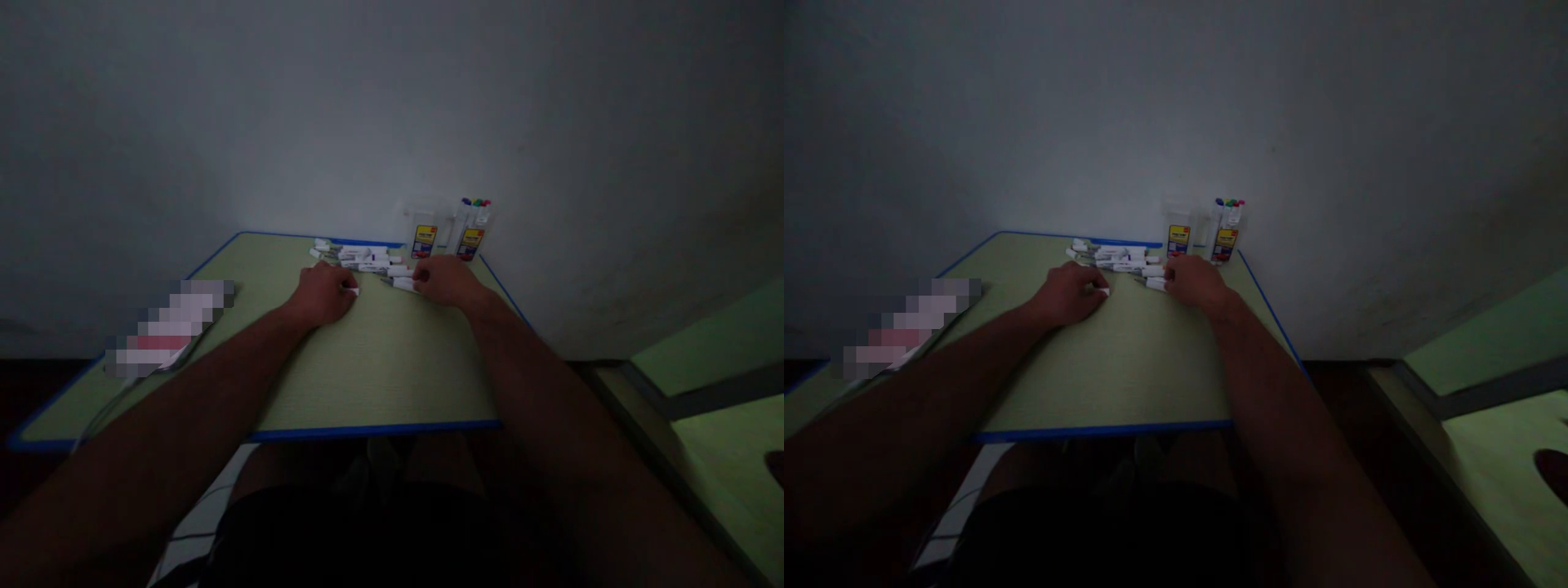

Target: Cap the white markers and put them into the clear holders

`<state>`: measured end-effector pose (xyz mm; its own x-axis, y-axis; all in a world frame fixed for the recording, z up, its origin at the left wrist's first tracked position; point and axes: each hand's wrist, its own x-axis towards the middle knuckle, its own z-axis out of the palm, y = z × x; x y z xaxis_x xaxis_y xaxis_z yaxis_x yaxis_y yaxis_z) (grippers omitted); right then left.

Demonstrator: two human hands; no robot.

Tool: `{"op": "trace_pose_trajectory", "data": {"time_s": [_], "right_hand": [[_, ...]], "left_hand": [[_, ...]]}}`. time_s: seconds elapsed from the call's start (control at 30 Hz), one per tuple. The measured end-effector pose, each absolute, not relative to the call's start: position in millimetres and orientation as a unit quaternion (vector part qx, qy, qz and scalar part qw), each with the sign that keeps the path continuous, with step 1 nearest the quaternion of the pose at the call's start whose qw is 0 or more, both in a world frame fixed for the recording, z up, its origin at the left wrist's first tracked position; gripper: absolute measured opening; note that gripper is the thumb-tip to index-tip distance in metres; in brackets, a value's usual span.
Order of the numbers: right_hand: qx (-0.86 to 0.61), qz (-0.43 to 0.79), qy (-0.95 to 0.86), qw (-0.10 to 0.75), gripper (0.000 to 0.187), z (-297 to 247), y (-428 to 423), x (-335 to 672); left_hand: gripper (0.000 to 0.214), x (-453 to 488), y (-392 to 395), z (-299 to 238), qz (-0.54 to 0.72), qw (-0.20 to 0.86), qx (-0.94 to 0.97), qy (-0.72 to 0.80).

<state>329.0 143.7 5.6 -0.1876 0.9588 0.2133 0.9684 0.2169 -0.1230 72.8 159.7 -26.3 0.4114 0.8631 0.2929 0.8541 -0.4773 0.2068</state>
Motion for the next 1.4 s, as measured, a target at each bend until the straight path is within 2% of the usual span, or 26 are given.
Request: {"op": "trace_pose_trajectory", "data": {"time_s": [0.27,0.4,0.63,0.73,1.03,1.2,1.4], "right_hand": [[-0.622,-0.016,-0.775,0.112,0.012,5,144,328],[-0.614,-0.014,-0.782,0.111,0.011,2,144,329],[-0.612,0.007,-0.783,0.112,0.014,2,143,327],[-0.609,0.003,-0.786,0.105,0.016,2,142,326],[-0.602,0.007,-0.796,0.07,0.024,4,141,326],[-0.606,0.028,-0.792,0.073,0.025,5,139,324],[-0.596,0.076,-0.793,0.1,0.025,5,140,320]], "left_hand": [[0.028,66,147,-21,0.22,0.069,0.828,0.511],[0.023,60,149,-19,0.282,0.11,0.788,0.537],[0.008,53,160,-18,0.436,0.328,0.592,0.593],[0.006,52,166,-22,0.481,0.37,0.549,0.575],[0.008,51,174,-28,0.514,0.375,0.521,0.569],[0.003,51,165,-20,0.479,0.311,0.559,0.601],[0.006,54,160,-16,0.475,0.322,0.571,0.588]]}}
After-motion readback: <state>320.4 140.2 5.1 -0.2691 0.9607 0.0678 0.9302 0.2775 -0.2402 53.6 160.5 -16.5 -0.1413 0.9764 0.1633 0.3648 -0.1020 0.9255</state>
